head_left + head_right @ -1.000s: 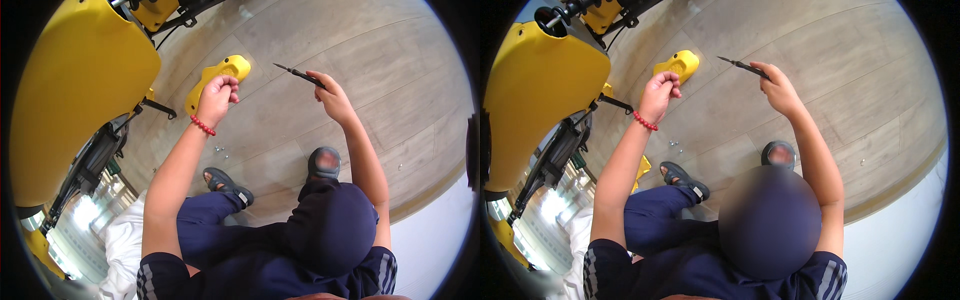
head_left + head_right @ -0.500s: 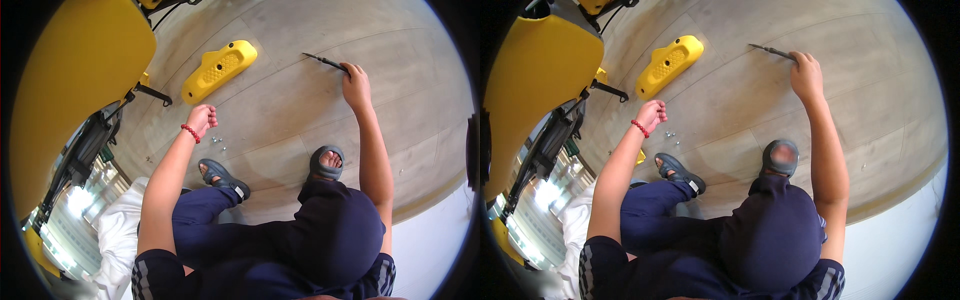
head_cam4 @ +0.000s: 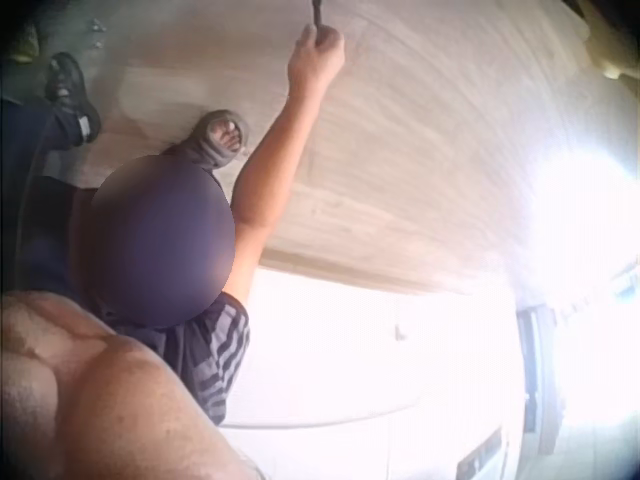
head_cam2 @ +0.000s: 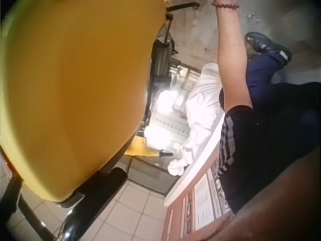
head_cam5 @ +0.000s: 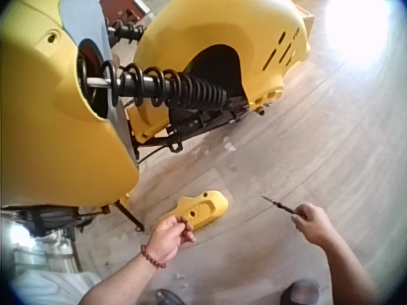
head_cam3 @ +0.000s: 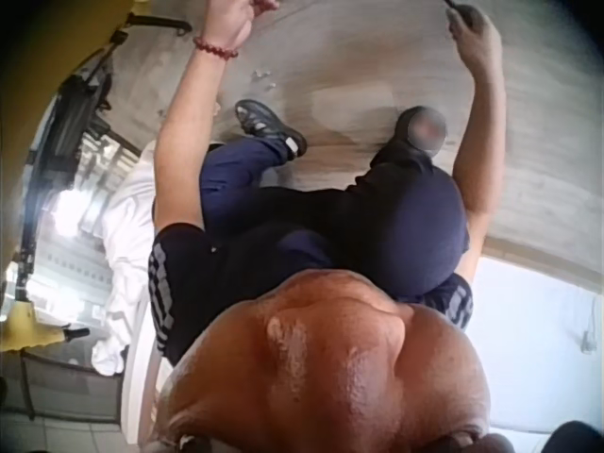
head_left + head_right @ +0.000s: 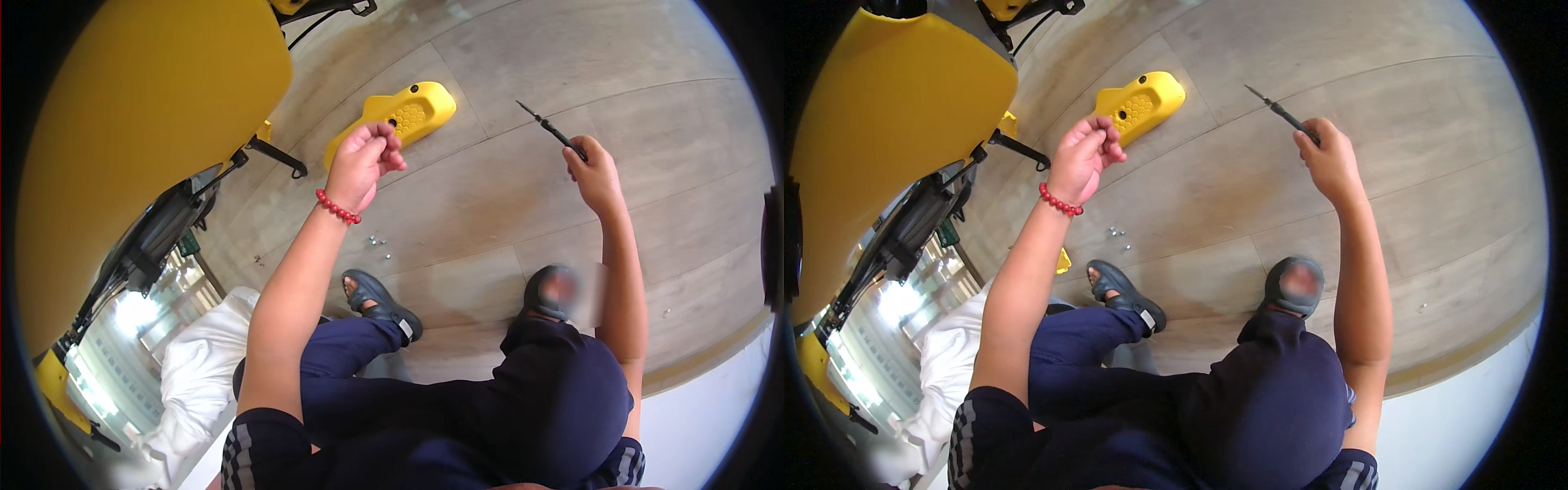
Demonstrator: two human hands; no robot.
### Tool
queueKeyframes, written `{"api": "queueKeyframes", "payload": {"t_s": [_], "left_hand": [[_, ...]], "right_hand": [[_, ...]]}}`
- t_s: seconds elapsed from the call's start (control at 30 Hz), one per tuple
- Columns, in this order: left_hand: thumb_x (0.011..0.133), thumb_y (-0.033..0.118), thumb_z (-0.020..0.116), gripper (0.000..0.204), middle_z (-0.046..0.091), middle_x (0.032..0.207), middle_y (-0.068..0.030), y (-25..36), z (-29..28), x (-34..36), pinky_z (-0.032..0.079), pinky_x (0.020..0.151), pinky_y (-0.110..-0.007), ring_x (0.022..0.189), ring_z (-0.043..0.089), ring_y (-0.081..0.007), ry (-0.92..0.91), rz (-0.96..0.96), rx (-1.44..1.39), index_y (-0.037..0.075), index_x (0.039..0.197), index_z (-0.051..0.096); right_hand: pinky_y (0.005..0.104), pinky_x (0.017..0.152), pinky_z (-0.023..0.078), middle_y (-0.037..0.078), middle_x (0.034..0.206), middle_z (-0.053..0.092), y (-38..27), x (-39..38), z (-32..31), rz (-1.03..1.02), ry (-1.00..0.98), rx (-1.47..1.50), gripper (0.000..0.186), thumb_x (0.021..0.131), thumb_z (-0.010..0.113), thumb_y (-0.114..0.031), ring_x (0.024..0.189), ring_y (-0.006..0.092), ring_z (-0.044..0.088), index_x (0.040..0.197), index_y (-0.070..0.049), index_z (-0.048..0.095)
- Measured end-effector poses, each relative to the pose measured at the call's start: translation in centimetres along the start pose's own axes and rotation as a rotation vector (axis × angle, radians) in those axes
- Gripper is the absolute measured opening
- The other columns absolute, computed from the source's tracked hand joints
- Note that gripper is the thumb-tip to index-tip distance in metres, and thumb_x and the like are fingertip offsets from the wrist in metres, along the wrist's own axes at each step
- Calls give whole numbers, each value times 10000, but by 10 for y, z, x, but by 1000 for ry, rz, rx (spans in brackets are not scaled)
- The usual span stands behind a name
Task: Replacing or repairing a part of a yellow electric motorcycle, involving screw removal and plastic casing alignment.
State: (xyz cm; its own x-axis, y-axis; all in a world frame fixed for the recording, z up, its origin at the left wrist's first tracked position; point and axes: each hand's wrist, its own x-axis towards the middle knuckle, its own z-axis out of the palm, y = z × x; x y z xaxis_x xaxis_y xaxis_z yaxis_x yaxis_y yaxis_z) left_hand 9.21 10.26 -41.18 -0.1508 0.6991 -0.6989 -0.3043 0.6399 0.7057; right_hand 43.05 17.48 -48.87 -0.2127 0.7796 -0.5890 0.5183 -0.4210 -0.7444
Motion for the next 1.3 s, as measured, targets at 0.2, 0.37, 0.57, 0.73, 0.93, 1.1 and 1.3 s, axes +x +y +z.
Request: {"api": "queueKeyframes", "payload": {"t_s": [0.2, 0.37, 0.57, 0.73, 0.93, 1.1, 1.3], "left_hand": [[927, 44, 450, 152, 617, 967, -83, 39, 22, 12, 522, 775, -308, 794, 629, -173, -124, 229, -90, 35, 1049, 540], [902, -1, 477, 203, 608, 934, -64, 48, 27, 9, 527, 797, -311, 797, 609, -148, -95, 328, -16, 0, 1070, 592], [901, 12, 496, 183, 580, 908, -48, 47, 26, 4, 521, 796, -314, 777, 569, -119, -167, 325, -20, -7, 1057, 591], [923, 80, 505, 130, 562, 899, -37, 52, 28, 3, 501, 755, -305, 746, 523, -120, -268, 332, -94, 26, 1025, 565], [925, 71, 499, 125, 574, 841, -35, 56, 35, 5, 529, 724, -295, 717, 556, -97, -288, 354, -151, 17, 1004, 580], [928, 78, 499, 132, 568, 828, -39, 59, 40, 3, 528, 721, -295, 719, 556, -104, -337, 362, -138, 12, 1010, 578], [929, 100, 510, 153, 577, 860, -43, 62, 35, 3, 478, 737, -304, 745, 526, -123, -416, 358, -84, 15, 1039, 573]], "right_hand": [[227, 556, 404, 14, 647, 521, -58, -16, 20, -87, -118, 340, 227, 893, 558, -185, 593, 72, 479, 991, 19, 545], [211, 561, 392, -7, 663, 512, -97, -32, 20, -277, -99, 451, 215, 890, 569, -182, 617, 64, 477, 987, 10, 565], [207, 550, 376, -9, 666, 508, -106, -46, 27, -302, -139, 408, 185, 868, 600, -151, 619, 58, 480, 955, 11, 576], [206, 543, 368, -14, 662, 497, -106, -58, 30, -341, -111, 431, 179, 870, 596, -145, 609, 53, 465, 953, 12, 574], [208, 533, 348, -19, 652, 479, -111, -58, 30, -368, -107, 449, 152, 867, 595, -118, 602, 47, 436, 944, 11, 573], [215, 513, 315, -16, 631, 457, -112, -60, 30, -459, -49, 403, 136, 859, 604, -107, 578, 55, 396, 917, 13, 576], [227, 497, 308, -18, 600, 438, -112, -65, 27, -451, -35, 380, 126, 856, 604, -99, 558, 59, 382, 903, 14, 575]]}}
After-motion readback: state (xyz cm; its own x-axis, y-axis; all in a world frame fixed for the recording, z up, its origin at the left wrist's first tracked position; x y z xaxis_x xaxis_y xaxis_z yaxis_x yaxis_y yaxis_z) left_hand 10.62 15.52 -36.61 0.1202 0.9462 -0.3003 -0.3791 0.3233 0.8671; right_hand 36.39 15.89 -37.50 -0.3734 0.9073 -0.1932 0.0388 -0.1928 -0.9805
